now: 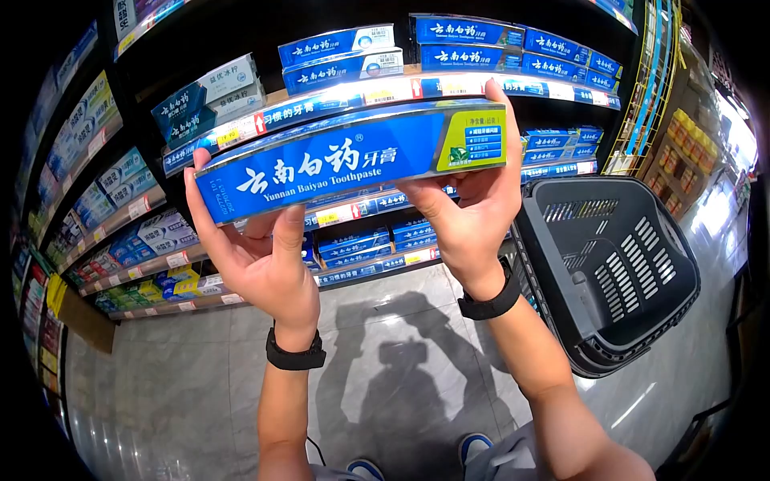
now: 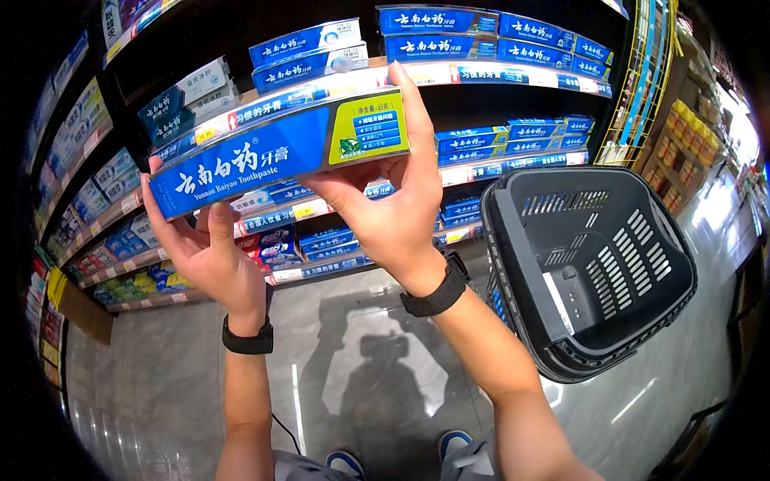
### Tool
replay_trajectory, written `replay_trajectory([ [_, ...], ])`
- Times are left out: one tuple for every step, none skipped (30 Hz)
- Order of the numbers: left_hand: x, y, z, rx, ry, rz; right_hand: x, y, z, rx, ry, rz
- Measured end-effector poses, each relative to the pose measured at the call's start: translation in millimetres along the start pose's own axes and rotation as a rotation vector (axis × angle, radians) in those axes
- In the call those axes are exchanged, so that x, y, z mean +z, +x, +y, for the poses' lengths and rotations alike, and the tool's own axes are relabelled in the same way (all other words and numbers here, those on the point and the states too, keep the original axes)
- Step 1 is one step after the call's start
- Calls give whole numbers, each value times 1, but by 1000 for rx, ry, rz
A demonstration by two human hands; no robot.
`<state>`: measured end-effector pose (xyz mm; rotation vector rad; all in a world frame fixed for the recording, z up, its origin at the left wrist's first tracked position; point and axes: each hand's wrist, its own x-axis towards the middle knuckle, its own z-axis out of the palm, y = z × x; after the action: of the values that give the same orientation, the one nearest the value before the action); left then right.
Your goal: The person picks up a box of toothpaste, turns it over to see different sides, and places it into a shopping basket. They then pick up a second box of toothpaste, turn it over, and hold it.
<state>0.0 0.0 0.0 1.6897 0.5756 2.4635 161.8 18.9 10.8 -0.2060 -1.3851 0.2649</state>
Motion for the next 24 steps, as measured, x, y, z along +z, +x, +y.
replay_trajectory([
  [0, 0, 0, 0, -2, 0, 1, 0, 0, 8, 11, 3],
  [-1, 1, 0, 1, -5, 0, 1, 0, -1, 14, 21, 6],
  [-2, 7, -3, 25, -9, -21, 6, 1, 3, -5, 43, 37],
  [-2, 6, -3, 17, -13, -15, 5, 0, 2, 3, 49, 39],
  [-1, 5, -3, 8, -18, -9, 4, 0, 2, 10, 55, 40],
  [-1, 3, -3, 0, -21, -4, 4, -1, 2, 9, 49, 43],
  [-1, 3, -2, -2, -22, -3, 4, -1, 2, 4, 46, 50],
  [-1, 3, -1, -3, -23, -3, 5, 0, 3, -1, 45, 57],
  [0, 4, 0, 5, -20, -3, 5, 0, 3, 0, 51, 58],
  [0, 4, 1, 12, -18, -3, 5, 0, 3, 0, 58, 59],
  [0, 4, 1, 19, -16, -4, 5, 1, 2, 1, 64, 61],
  [2, 3, 1, 49, -8, -6, 4, 1, 2, 1, 73, 62],
  [3, 3, 1, 77, 1, -8, 3, 0, 2, 2, 82, 64],
  [4, 3, 1, 104, 10, -8, 3, 0, 2, 4, 92, 63],
  [5, 3, 2, 102, 9, -5, 3, 0, 2, 7, 91, 60],
  [6, 3, 4, 98, 9, -3, 2, 0, 1, 11, 89, 58],
  [6, 2, 5, 94, 9, -1, 2, 0, 1, 15, 87, 56],
  [5, 2, 5, 87, 16, -7, 1, -1, 1, 32, 91, 40],
  [5, 2, 6, 82, 21, -13, 0, -2, 1, 46, 95, 23],
  [4, 1, 6, 75, 26, -19, 0, -3, 1, 61, 97, 7],
  [4, 1, 7, 49, 3, -8, 0, -3, 1, 53, 92, 4],
  [4, 2, 8, 24, -19, 0, 0, -3, 2, 44, 87, 3],
  [4, 2, 9, -1, -43, 7, 0, -3, 2, 34, 82, 4],
  [5, 1, 8, -6, -47, 7, -1, -3, 2, 35, 78, 0],
])
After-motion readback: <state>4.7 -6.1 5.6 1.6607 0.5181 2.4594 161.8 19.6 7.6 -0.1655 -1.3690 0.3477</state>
